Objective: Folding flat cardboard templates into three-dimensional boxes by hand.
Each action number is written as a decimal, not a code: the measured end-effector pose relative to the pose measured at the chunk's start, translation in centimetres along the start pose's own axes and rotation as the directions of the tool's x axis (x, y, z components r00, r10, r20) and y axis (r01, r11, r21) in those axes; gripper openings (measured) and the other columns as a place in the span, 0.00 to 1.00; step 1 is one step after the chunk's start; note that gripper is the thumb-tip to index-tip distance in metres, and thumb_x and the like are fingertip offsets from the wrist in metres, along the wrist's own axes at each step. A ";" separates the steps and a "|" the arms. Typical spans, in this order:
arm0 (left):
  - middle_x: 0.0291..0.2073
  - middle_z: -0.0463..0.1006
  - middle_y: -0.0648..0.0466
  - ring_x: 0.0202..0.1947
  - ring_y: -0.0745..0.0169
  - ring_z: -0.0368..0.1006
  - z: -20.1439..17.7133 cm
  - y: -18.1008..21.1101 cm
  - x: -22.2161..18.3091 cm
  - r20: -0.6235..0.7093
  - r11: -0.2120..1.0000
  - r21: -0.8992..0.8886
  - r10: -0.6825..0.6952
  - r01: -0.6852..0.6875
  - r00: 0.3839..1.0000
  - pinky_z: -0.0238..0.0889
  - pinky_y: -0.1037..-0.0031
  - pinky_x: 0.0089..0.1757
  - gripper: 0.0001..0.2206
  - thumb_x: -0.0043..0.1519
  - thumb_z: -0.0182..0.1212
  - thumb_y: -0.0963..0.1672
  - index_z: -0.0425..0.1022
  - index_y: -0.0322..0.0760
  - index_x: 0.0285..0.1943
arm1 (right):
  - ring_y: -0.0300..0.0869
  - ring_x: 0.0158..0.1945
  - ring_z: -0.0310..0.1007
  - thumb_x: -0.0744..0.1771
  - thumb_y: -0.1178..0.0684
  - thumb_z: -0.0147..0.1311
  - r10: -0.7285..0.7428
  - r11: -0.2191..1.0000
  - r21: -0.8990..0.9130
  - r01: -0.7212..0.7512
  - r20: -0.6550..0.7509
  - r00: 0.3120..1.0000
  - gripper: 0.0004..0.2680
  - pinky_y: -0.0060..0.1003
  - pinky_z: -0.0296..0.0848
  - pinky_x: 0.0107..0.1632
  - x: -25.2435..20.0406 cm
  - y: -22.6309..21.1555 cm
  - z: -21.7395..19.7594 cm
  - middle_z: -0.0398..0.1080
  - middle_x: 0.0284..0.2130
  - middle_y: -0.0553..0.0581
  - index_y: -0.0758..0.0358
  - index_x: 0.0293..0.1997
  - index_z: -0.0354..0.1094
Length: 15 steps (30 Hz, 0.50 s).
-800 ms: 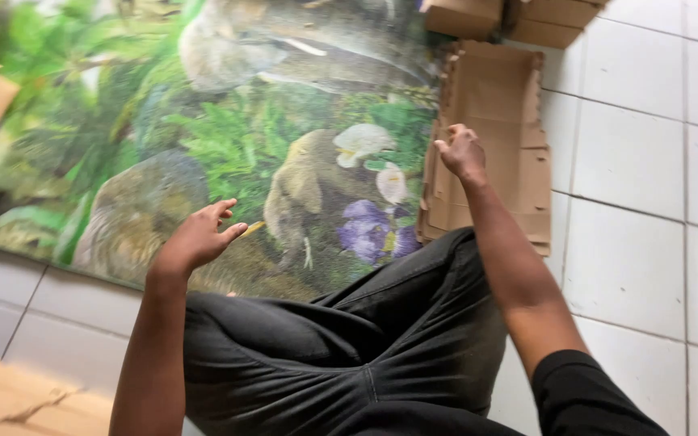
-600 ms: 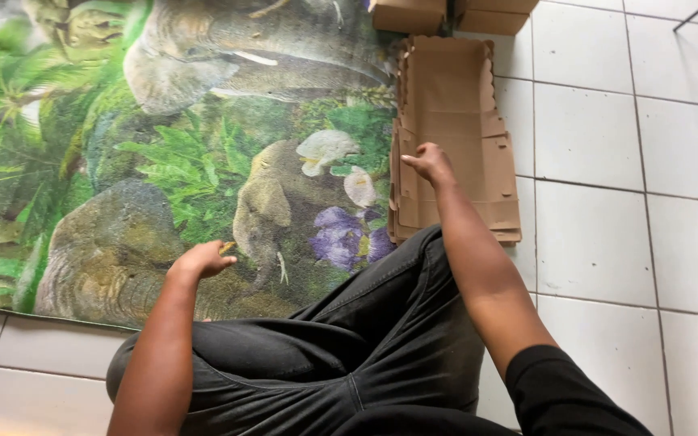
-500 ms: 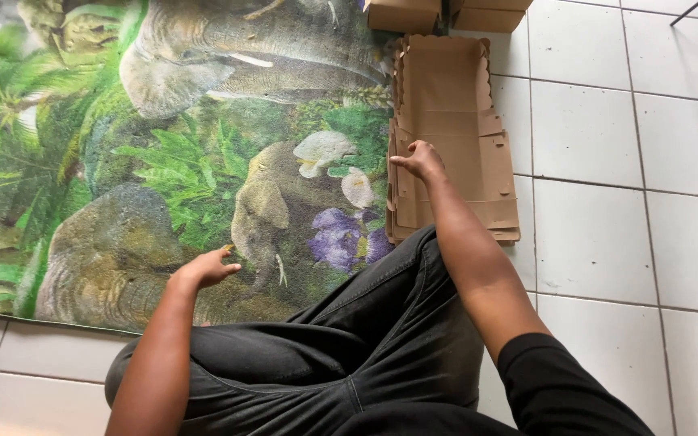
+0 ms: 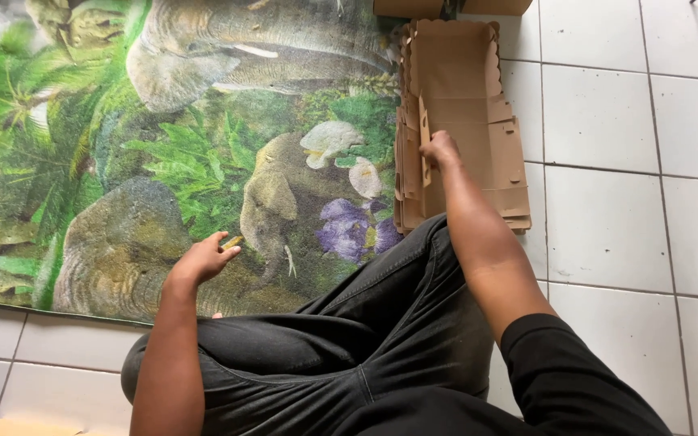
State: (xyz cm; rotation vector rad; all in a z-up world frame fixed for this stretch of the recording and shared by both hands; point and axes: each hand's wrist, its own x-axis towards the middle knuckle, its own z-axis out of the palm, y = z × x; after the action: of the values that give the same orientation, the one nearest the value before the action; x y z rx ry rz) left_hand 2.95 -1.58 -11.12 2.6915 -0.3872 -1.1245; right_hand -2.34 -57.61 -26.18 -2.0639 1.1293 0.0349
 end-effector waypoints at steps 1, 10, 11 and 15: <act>0.53 0.79 0.44 0.60 0.42 0.69 0.3 -0.3 0.4 -0.004 1.000 0.000 -0.005 0.005 1.000 0.59 0.52 0.59 0.30 0.62 0.53 0.54 0.58 0.44 0.73 | 0.63 0.38 0.76 0.57 0.60 0.63 -0.004 1.000 0.002 0.004 0.003 1.000 0.15 0.53 0.81 0.27 0.9 0.7 0.4 0.72 0.40 0.71 0.67 0.46 0.73; 0.41 0.82 0.47 0.49 0.44 0.75 3.7 0.2 3.7 -0.308 0.955 -0.071 0.255 -0.290 0.917 0.68 0.57 0.51 0.20 0.61 0.58 0.50 0.72 0.44 0.61 | 0.65 0.40 0.76 0.58 0.59 0.52 -0.173 0.941 -0.313 0.131 -0.111 0.979 0.09 0.58 0.77 0.38 -3.0 -5.1 0.1 0.74 0.31 0.72 0.68 0.35 0.76; 0.40 0.82 0.47 0.44 0.47 0.77 4.2 1.1 4.6 -0.373 0.911 -0.132 0.319 -0.390 0.871 0.70 0.61 0.47 0.18 0.61 0.60 0.48 0.73 0.43 0.60 | 0.68 0.38 0.75 0.58 0.60 0.47 -0.276 0.936 -0.275 0.219 -0.191 0.942 0.11 0.60 0.76 0.35 -5.0 -6.8 -0.1 0.73 0.30 0.75 0.71 0.37 0.75; 0.42 0.79 0.46 0.42 0.49 0.79 5.4 6.5 3.5 -0.449 0.758 -0.294 0.429 -0.583 0.784 0.72 0.62 0.44 0.17 0.61 0.63 0.46 0.74 0.40 0.59 | 0.73 0.40 0.73 0.58 0.64 0.42 -0.478 0.878 -0.154 0.452 -0.277 0.833 0.19 0.66 0.74 0.40 -15.0 -13.6 -0.1 0.71 0.36 0.83 0.79 0.53 0.67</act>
State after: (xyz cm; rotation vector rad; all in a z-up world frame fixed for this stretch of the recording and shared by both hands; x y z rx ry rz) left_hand 0.36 -9.20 -15.35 2.1333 -0.6826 -0.4693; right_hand -1.57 -42.82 -12.30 -2.4282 0.7716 -0.5069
